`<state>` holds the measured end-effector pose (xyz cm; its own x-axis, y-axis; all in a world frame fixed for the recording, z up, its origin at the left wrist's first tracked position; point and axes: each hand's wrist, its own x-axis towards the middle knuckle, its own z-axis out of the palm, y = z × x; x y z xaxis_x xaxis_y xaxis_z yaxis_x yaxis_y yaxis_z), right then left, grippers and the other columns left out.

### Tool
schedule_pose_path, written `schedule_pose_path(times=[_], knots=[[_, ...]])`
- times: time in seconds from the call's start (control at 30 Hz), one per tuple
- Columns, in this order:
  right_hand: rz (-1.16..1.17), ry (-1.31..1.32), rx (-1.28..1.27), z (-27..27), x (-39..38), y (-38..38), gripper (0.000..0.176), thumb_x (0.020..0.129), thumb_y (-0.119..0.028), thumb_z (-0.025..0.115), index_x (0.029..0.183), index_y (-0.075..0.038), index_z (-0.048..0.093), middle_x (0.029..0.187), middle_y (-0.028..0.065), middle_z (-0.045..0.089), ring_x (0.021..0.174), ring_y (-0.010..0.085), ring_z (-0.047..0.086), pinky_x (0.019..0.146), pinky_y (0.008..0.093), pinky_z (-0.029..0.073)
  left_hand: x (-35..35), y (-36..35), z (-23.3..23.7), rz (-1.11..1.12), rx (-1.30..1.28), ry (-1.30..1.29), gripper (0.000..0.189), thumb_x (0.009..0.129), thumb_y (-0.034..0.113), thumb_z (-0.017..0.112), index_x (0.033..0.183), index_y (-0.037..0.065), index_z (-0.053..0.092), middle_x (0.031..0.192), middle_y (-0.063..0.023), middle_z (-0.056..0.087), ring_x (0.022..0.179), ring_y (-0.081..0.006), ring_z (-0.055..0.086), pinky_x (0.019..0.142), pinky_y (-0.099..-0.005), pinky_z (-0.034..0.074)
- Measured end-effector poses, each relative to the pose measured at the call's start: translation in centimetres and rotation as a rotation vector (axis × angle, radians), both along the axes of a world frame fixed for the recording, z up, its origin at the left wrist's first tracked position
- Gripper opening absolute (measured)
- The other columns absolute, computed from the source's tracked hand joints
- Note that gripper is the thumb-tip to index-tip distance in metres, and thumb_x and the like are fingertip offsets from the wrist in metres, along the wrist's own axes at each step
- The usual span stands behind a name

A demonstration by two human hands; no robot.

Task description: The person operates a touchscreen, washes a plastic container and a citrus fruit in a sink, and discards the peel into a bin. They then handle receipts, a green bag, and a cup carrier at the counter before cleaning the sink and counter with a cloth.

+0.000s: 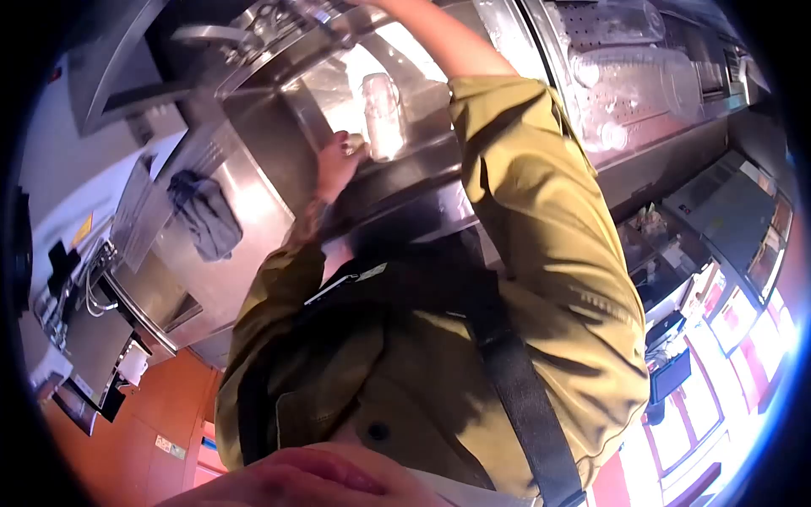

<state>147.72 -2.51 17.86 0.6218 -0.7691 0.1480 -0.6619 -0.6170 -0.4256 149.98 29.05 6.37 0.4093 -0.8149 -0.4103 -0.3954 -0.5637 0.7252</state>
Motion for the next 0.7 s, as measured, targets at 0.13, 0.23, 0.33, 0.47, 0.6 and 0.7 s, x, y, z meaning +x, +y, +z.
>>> schedule_pose_path(times=[0.13,0.23,0.33,0.47,0.6,0.7], knots=[[0.094,-0.017,0.028,-0.3,0.1,-2.2,0.037,0.079,-0.034,0.063,0.105,-0.007,0.062,0.09,0.0104,0.065,0.084,0.0219,0.064,0.075,0.0297,0.048,-5.0,-4.5,-13.2,0.126,0.388,-0.011,0.106,0.052,0.048,0.082,0.121,-0.009,0.027,0.101,-0.0281,0.057,0.092,-0.0392,0.059,0.079,-0.0407,0.049],[0.132,-0.035,0.047,-0.7,-0.2,-3.5,0.038,0.079,-0.033,0.063,0.106,-0.007,0.062,0.091,0.011,0.065,0.085,0.0225,0.064,0.076,0.03,0.048,-6.0,-6.5,-16.0,0.315,0.455,-0.003,0.108,0.049,0.053,0.082,0.118,-0.011,0.029,0.099,-0.0259,0.058,0.091,-0.0358,0.06,0.078,-0.0391,0.05],[0.16,-0.042,0.068,-0.8,-0.7,-4.0,0.039,0.078,-0.032,0.064,0.107,-0.007,0.061,0.093,0.0115,0.065,0.086,0.0232,0.064,0.076,0.0303,0.048,-5.4,-8.3,-12.0,0.305,0.471,0.058,0.101,0.05,0.052,0.081,0.119,-0.007,0.035,0.102,-0.0211,0.059,0.091,-0.0339,0.06,0.077,-0.0398,0.05],[0.18,-0.071,0.084,-0.2,-0.7,-3.9,0.04,0.078,-0.031,0.064,0.109,-0.007,0.06,0.095,0.0122,0.064,0.087,0.024,0.064,0.077,0.0307,0.048,-4.4,-9.3,-6.7,-0.012,0.289,-0.354,0.089,0.052,0.043,0.08,0.123,0.005,0.042,0.109,-0.0159,0.055,0.094,-0.0372,0.055,0.078,-0.0438,0.049],[0.156,-0.144,0.082,0.5,-2.0,-3.6,0.041,0.077,-0.03,0.065,0.111,-0.006,0.06,0.097,0.0129,0.064,0.088,0.0249,0.063,0.078,0.0312,0.048,-4.3,-10.5,-0.4,-0.18,0.357,-0.391,0.086,0.054,0.045,0.078,0.125,0.01,0.043,0.109,-0.0141,0.053,0.096,-0.0375,0.051,0.078,-0.0432,0.049],[0.115,-0.279,0.062,1.3,-5.8,-2.1,0.042,0.077,-0.029,0.065,0.112,-0.006,0.059,0.099,0.0134,0.064,0.09,0.0255,0.063,0.079,0.0315,0.048,-3.7,-10.8,-1.6,-0.193,0.281,-0.11,0.087,0.057,0.048,0.077,0.125,0.007,0.042,0.104,-0.0145,0.06,0.094,-0.0329,0.059,0.081,-0.0396,0.049]])
